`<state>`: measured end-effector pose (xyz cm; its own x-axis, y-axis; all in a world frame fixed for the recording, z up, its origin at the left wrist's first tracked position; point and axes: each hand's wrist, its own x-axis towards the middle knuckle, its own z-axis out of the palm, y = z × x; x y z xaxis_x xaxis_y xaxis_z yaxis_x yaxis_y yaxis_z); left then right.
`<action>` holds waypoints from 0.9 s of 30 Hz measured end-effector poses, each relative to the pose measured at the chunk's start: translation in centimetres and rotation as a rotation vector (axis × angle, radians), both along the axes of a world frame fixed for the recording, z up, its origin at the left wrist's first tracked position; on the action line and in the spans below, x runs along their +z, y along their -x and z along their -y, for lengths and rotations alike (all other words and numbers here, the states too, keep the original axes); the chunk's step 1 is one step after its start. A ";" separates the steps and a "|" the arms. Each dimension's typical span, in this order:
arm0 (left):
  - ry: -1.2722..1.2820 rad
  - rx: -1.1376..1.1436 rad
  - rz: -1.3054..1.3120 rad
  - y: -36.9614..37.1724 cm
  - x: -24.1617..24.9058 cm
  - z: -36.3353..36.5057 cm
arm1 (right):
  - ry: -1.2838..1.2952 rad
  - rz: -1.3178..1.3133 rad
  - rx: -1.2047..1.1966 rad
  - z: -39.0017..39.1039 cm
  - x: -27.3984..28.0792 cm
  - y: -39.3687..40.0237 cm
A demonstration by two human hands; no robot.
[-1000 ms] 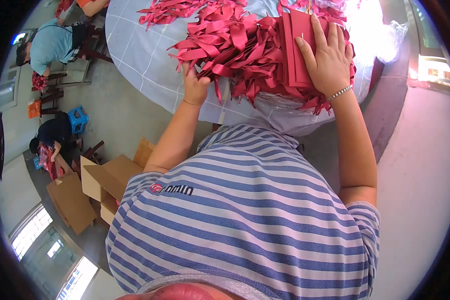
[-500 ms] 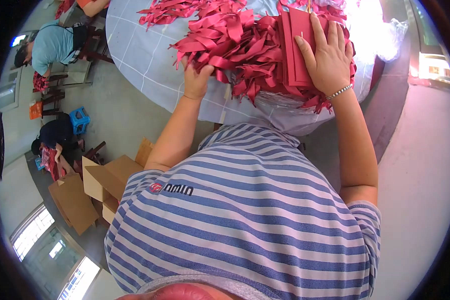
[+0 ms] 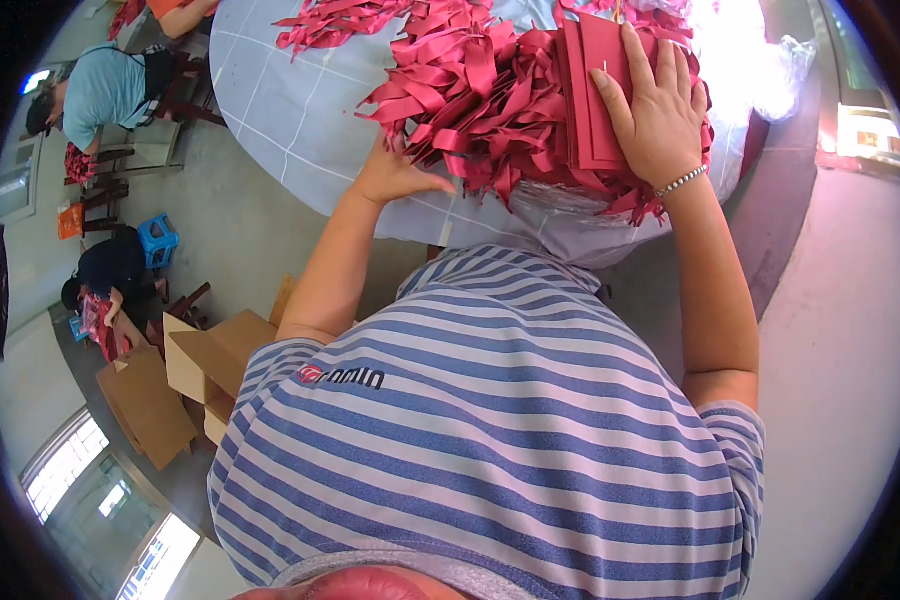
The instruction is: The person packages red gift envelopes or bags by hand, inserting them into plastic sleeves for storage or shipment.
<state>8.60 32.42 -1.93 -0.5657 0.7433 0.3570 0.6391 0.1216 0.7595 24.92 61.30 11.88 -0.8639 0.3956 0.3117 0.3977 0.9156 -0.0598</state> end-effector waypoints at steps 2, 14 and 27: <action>0.089 -0.116 0.298 0.5 -1.2 -0.5 | 0.002 -0.002 0.009 0.0 -0.1 0.0; -0.146 0.321 0.348 4.5 5.2 -3.1 | 0.001 -0.016 0.011 -0.3 -0.3 -0.1; 0.234 0.302 0.863 9.7 1.5 3.3 | 0.044 -0.032 0.027 -0.4 -0.1 -0.1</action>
<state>-1.12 29.16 -0.39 -0.7456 0.5216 -0.4148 -0.2163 0.3993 0.8909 25.01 61.73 11.79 -0.8641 0.3866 0.3223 0.3704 0.9220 -0.1129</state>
